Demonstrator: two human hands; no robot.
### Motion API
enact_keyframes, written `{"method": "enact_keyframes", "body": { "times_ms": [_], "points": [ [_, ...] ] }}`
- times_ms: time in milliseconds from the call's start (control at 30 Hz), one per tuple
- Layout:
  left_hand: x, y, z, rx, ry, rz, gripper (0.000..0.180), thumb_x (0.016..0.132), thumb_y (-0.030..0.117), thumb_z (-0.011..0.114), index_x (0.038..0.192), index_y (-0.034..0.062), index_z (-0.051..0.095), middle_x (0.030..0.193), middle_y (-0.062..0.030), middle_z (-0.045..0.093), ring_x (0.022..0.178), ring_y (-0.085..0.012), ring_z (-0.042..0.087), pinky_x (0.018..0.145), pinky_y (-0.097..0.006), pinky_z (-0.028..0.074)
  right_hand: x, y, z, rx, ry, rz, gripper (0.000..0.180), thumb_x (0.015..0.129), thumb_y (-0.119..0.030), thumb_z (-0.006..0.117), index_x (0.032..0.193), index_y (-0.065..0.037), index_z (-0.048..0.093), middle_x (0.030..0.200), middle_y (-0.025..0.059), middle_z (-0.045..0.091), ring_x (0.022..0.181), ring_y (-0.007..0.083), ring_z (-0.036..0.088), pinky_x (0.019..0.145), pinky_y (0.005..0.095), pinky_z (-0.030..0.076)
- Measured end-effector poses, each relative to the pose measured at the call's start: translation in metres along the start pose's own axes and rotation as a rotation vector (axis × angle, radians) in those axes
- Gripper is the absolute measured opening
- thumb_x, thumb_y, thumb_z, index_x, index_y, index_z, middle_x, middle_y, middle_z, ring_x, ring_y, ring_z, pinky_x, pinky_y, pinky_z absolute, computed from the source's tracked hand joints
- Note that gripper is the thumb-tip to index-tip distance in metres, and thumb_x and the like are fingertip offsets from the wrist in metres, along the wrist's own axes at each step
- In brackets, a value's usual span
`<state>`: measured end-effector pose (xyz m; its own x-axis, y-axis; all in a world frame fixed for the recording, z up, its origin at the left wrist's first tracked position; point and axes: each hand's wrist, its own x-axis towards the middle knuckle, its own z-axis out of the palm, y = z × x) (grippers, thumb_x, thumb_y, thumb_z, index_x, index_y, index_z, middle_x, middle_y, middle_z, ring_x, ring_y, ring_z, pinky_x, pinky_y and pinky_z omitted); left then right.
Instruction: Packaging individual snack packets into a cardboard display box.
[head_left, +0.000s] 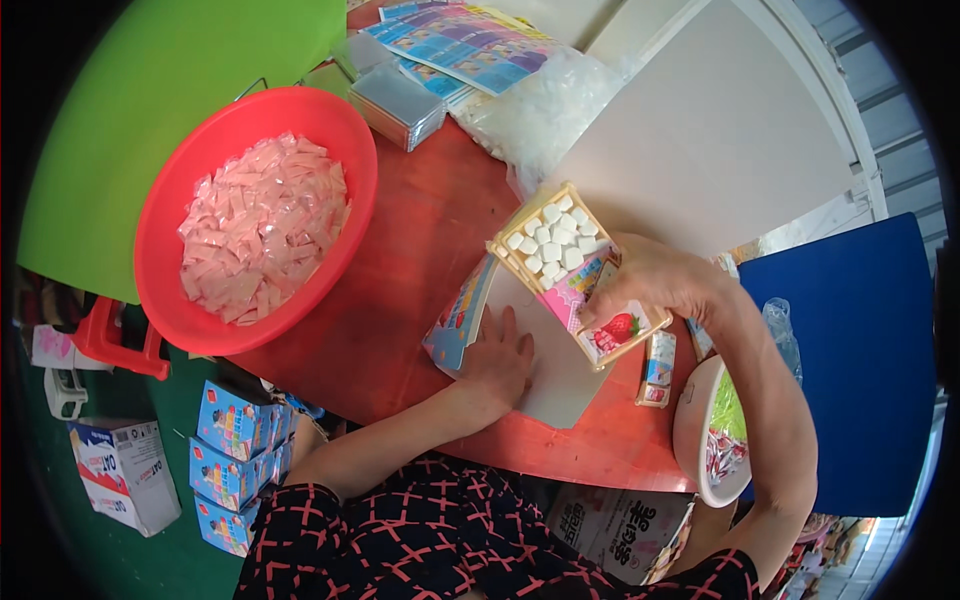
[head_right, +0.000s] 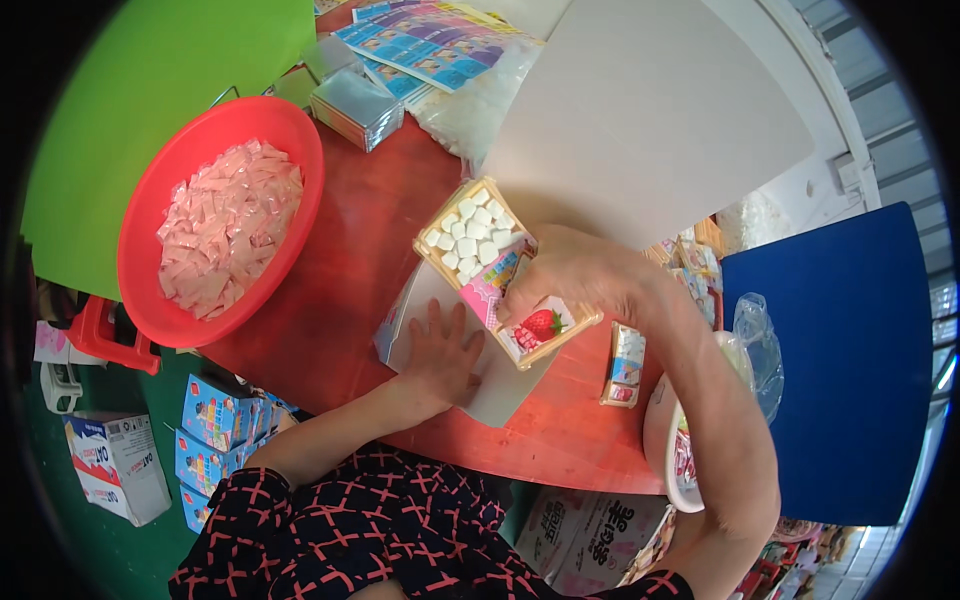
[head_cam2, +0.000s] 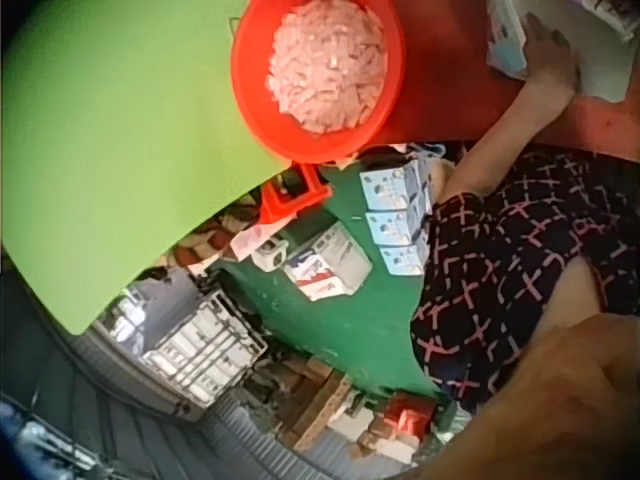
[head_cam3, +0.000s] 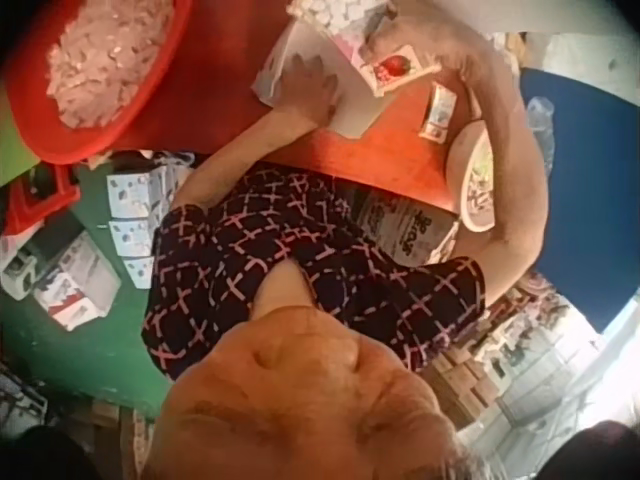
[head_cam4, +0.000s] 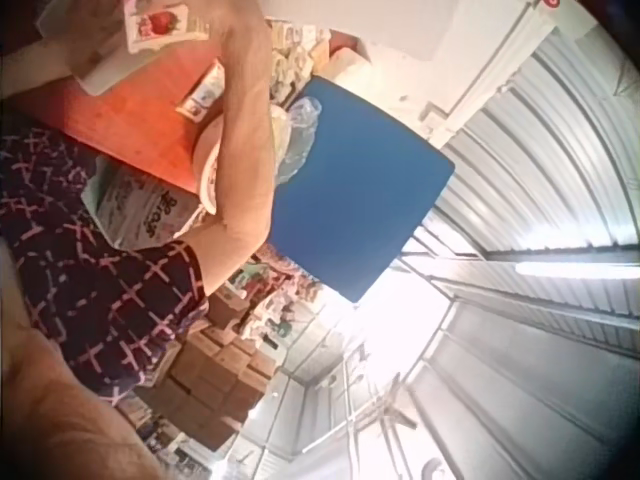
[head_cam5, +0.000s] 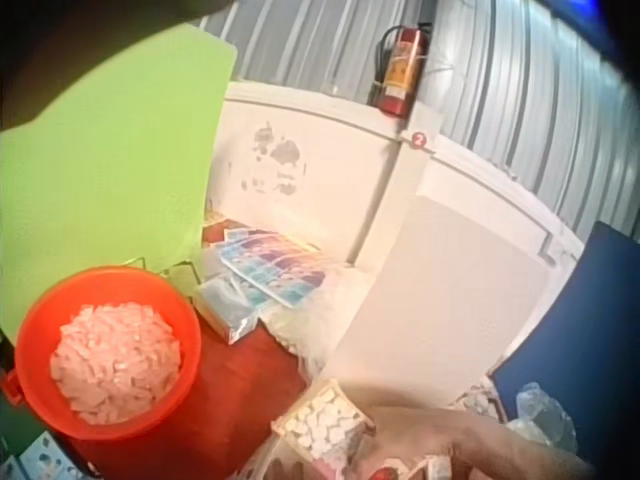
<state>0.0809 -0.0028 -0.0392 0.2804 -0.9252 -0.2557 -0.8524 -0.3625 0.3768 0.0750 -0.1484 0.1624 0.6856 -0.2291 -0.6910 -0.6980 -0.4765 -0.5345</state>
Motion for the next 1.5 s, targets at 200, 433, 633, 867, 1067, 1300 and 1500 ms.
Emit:
{"method": "enact_keyframes", "body": {
  "times_ms": [200,433,633,867,1067,1300,1500],
  "points": [
    [0.006,0.000,0.012,0.083,0.075,-0.004,0.059,0.076,0.037,0.064,0.126,0.0090,0.049,0.140,-0.0283,0.027,0.124,-0.0566,0.025,0.090,-0.069,0.029,-0.010,0.019,-0.017,0.160,-0.059,0.075,0.048,0.057,-0.008,0.076,0.101,0.001,0.060,0.090,0.0067,0.066,0.079,0.0124,0.058,0.076,0.0264,0.046],
    [0.006,0.003,0.024,0.189,0.217,-0.028,0.048,0.077,0.034,0.061,0.116,0.0064,0.056,0.137,-0.0283,0.030,0.122,-0.0579,0.027,0.086,-0.073,0.029,-0.008,0.016,-0.007,0.044,-0.018,0.192,0.048,0.056,-0.012,0.076,0.101,0.000,0.062,0.086,0.0071,0.066,0.076,0.0138,0.059,0.075,0.0261,0.045],
    [0.009,0.003,0.032,-0.047,0.288,-0.011,0.037,0.083,0.015,0.048,0.117,0.0007,0.056,0.131,-0.0320,0.039,0.120,-0.0511,0.037,0.098,-0.060,0.032,0.042,-0.015,0.005,-0.325,-0.190,0.237,0.035,0.055,-0.022,0.076,0.080,0.000,0.067,0.073,0.0080,0.065,0.064,0.0166,0.057,0.064,0.0291,0.046],
    [0.004,0.002,0.024,0.050,0.326,0.000,0.036,0.082,0.015,0.049,0.114,0.0000,0.057,0.129,-0.0280,0.043,0.121,-0.0536,0.035,0.102,-0.060,0.026,0.069,-0.004,0.017,-0.377,-0.154,0.277,0.035,0.054,-0.017,0.074,0.084,-0.001,0.067,0.077,0.0105,0.065,0.068,0.0204,0.061,0.065,0.0317,0.048],
    [0.001,-0.003,0.024,0.067,0.289,0.023,0.042,0.082,0.018,0.049,0.120,0.0013,0.054,0.129,-0.0252,0.043,0.123,-0.0541,0.031,0.103,-0.062,0.022,0.093,0.034,0.017,-0.207,-0.238,0.211,0.050,0.050,-0.005,0.075,0.099,-0.002,0.062,0.090,0.0100,0.066,0.081,0.0194,0.062,0.073,0.0326,0.049],
    [-0.003,-0.002,0.009,-0.056,0.202,0.004,0.050,0.078,0.026,0.060,0.123,0.0057,0.053,0.132,-0.0212,0.039,0.129,-0.0522,0.020,0.095,-0.069,0.023,0.114,0.073,0.017,0.148,-0.434,0.120,0.048,0.055,-0.001,0.073,0.102,0.000,0.061,0.095,0.0108,0.065,0.085,0.0203,0.062,0.078,0.0329,0.050],
    [-0.005,-0.021,0.001,-0.300,0.352,0.002,0.037,0.073,0.025,0.069,0.105,0.0056,0.062,0.111,-0.0150,0.057,0.116,-0.0391,0.041,0.086,-0.058,0.034,0.126,0.078,0.017,0.163,-0.556,0.155,0.039,0.063,-0.007,0.074,0.100,0.002,0.062,0.095,0.0114,0.066,0.086,0.0209,0.063,0.079,0.0349,0.050]
  ]
}}
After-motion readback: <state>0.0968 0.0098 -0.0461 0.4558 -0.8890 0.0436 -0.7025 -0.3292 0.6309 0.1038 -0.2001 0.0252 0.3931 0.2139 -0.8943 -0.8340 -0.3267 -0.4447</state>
